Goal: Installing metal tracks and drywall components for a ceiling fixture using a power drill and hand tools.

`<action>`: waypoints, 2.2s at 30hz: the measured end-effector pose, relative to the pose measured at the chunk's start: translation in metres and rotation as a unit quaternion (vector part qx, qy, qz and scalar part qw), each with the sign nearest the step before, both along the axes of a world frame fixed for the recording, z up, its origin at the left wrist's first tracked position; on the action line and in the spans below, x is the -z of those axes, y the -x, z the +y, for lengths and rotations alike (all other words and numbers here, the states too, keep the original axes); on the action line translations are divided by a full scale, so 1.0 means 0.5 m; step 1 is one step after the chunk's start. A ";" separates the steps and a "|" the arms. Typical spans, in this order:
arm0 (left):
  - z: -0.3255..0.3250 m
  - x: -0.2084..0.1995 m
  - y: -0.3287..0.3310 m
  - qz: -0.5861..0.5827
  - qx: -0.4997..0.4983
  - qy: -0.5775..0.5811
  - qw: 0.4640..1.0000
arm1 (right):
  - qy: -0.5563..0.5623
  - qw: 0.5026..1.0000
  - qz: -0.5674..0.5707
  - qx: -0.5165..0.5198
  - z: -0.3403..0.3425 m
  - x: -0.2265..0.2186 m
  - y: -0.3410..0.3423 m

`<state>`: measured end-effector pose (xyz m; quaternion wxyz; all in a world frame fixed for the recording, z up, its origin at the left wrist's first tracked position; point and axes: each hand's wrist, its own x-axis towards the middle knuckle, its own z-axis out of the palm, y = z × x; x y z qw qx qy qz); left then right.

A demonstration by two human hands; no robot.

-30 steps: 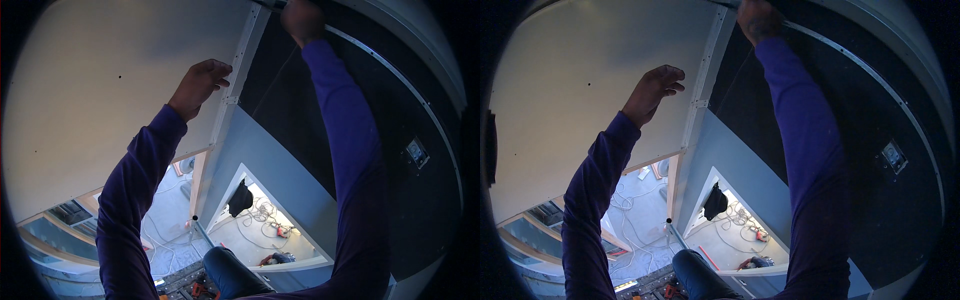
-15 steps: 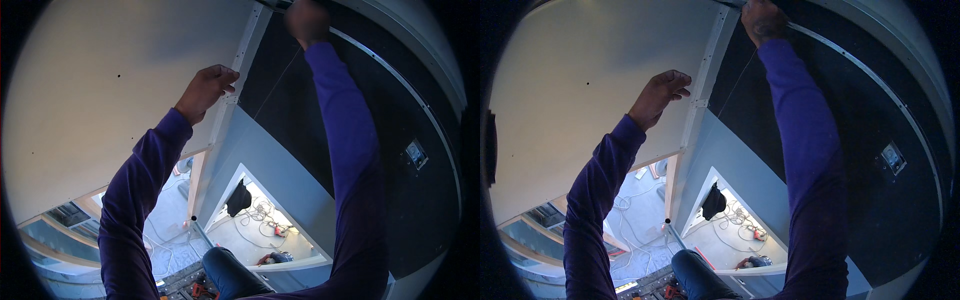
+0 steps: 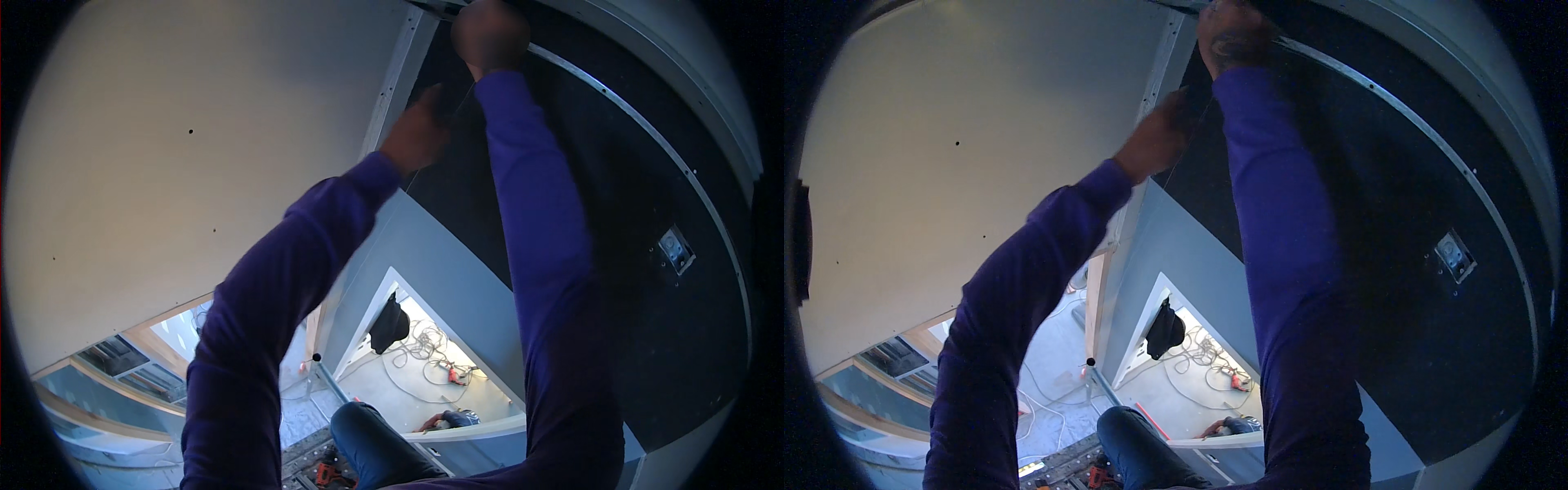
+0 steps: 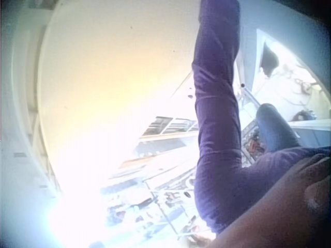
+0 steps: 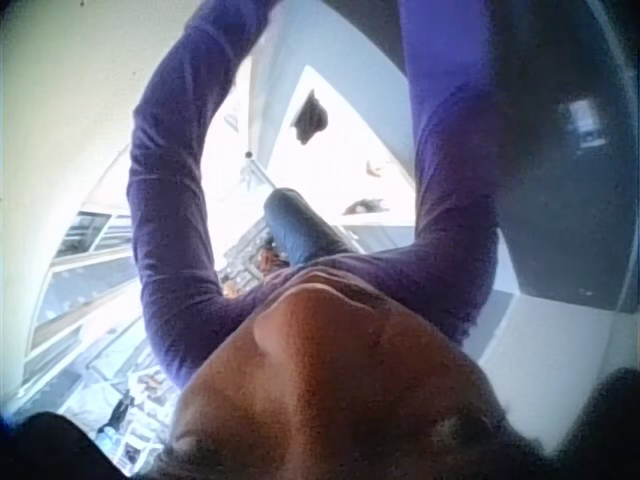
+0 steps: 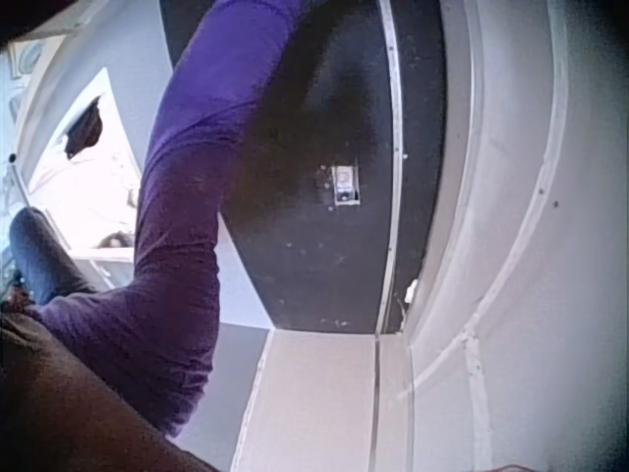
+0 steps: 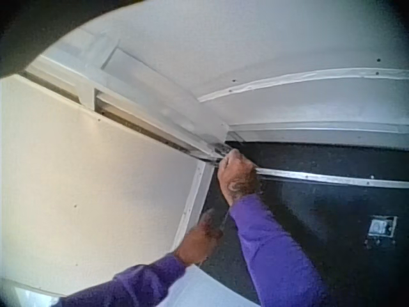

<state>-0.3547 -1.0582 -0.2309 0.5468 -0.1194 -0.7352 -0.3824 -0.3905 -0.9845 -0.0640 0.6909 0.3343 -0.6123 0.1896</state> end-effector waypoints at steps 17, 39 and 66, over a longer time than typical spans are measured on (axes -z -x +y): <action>0.129 -0.030 -0.075 -0.016 -0.063 0.215 0.974 | -0.043 0.993 -0.102 0.032 0.016 -0.032 -0.049; 0.233 -0.077 -0.213 -0.025 -0.073 0.272 0.959 | -0.297 0.929 -0.038 0.219 0.133 -0.131 -0.116; -0.020 -0.243 -0.064 -0.066 0.106 -0.238 0.963 | -0.187 0.976 0.100 0.054 0.134 -0.046 0.039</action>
